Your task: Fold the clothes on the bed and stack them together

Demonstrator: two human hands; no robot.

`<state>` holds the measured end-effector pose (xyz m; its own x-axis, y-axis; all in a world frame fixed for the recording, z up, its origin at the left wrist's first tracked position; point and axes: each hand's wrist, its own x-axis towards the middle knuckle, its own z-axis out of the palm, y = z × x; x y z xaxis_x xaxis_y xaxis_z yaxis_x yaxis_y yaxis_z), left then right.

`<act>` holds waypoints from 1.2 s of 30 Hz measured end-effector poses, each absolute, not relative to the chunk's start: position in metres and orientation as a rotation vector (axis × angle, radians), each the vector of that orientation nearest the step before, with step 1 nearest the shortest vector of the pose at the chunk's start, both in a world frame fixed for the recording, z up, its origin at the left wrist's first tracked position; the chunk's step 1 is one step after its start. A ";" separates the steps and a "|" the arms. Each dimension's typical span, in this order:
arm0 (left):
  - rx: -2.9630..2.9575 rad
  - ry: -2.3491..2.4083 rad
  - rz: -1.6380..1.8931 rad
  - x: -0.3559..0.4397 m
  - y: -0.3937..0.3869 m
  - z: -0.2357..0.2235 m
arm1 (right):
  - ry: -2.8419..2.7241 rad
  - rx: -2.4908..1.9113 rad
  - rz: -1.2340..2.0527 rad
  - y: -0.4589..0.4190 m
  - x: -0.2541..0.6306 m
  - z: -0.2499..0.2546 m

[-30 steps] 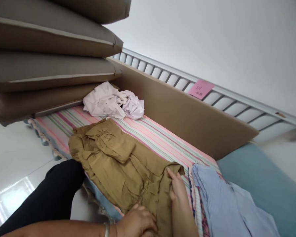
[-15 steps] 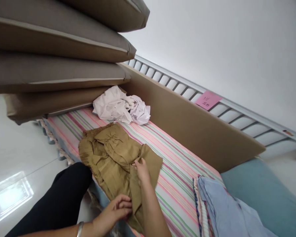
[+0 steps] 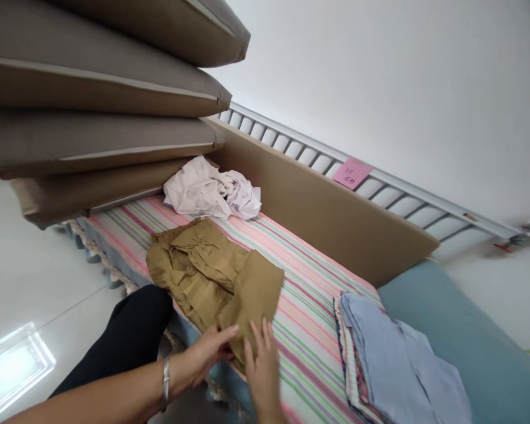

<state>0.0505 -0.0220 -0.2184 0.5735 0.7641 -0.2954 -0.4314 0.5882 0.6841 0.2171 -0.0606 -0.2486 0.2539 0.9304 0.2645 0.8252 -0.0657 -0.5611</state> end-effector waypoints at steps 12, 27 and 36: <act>0.558 0.920 0.806 0.013 -0.002 -0.230 | -1.402 -1.947 0.225 -0.049 0.222 -0.246; 0.886 1.151 0.767 0.010 0.020 -0.243 | -1.861 -2.282 -0.155 -0.047 0.190 -0.261; 0.600 1.189 1.078 -0.031 0.096 -0.195 | -1.903 -2.205 -0.240 -0.047 0.197 -0.274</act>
<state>-0.0309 0.0956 -0.1952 -0.0023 0.9003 -0.4353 -0.3455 0.4078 0.8452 0.1973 -0.0468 -0.2739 0.1486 0.9530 0.2640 0.9887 -0.1380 -0.0584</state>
